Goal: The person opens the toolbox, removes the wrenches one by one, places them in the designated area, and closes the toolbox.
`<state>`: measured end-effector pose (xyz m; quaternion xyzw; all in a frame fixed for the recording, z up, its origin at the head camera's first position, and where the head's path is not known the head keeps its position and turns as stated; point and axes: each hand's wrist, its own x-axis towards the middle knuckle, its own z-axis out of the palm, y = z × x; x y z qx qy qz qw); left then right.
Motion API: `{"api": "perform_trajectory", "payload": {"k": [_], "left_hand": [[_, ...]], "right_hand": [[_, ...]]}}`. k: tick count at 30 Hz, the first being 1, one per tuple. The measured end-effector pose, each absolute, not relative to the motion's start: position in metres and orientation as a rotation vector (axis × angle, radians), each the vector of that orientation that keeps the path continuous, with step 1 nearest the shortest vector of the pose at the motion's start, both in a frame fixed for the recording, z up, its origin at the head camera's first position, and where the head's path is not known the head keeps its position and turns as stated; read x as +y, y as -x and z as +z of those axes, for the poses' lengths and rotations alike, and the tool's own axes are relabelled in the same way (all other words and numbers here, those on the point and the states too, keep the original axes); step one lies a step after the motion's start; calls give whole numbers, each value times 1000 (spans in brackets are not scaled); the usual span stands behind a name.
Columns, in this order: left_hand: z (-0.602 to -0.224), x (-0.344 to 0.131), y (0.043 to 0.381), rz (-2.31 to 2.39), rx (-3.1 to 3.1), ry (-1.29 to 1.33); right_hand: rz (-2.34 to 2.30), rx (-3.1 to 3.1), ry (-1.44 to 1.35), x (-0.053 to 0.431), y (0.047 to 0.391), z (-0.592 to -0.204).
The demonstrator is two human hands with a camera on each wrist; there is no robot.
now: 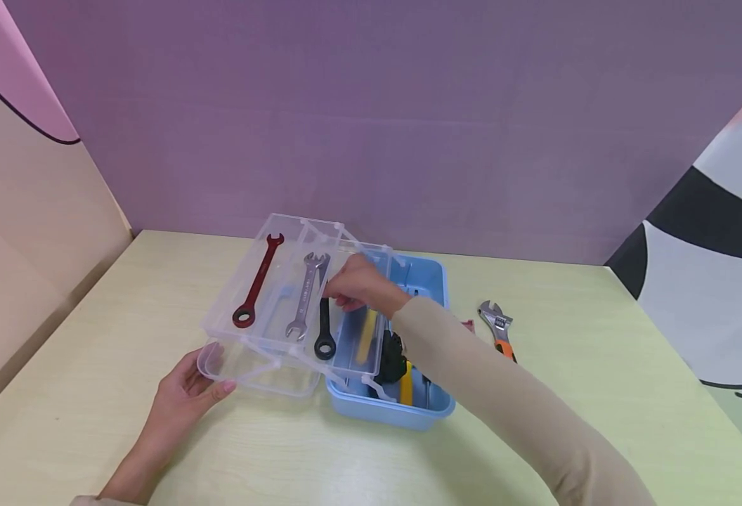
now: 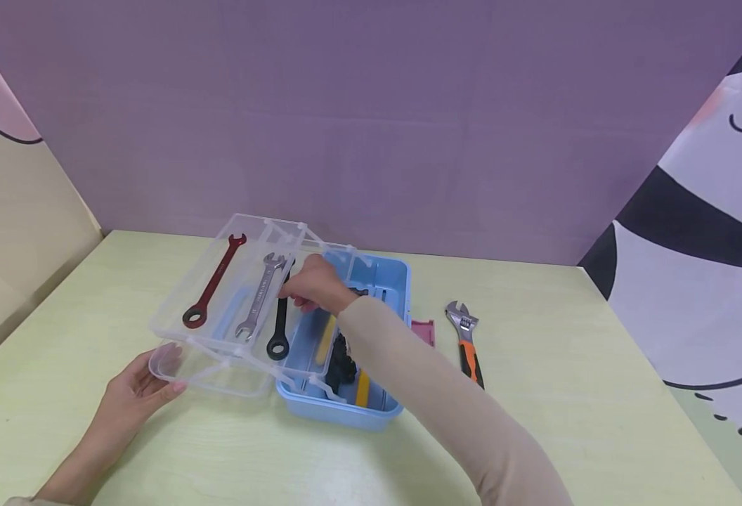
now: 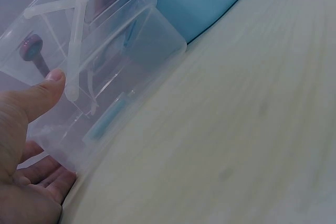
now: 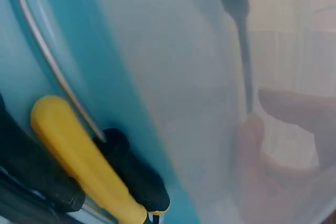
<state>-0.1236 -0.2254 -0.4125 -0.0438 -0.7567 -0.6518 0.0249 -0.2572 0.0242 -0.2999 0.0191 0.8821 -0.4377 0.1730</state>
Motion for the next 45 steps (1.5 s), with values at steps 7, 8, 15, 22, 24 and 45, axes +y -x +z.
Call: {"api": "perform_trajectory", "payload": {"k": [7, 8, 15, 22, 24, 45], "left_hand": [[-412, -226, 123, -2013, -2349, 138], [-412, -226, 123, -2013, -2348, 137], [-413, -226, 123, -2029, -2350, 116], [-413, -227, 122, -2037, -2332, 142], [-413, -227, 122, -2038, -2330, 144], [-409, -227, 125, -2013, -2386, 115]], "right_hand": [[-1193, 2578, -34, 23, 255, -304], [-1196, 2578, -33, 23, 255, -304], [-1142, 2608, -45, 21, 253, -300], [-968, 2709, 22, 18, 248, -293], [-934, 2737, 52, 18, 246, -291], [-1077, 2618, -117, 27, 252, -292]]}}
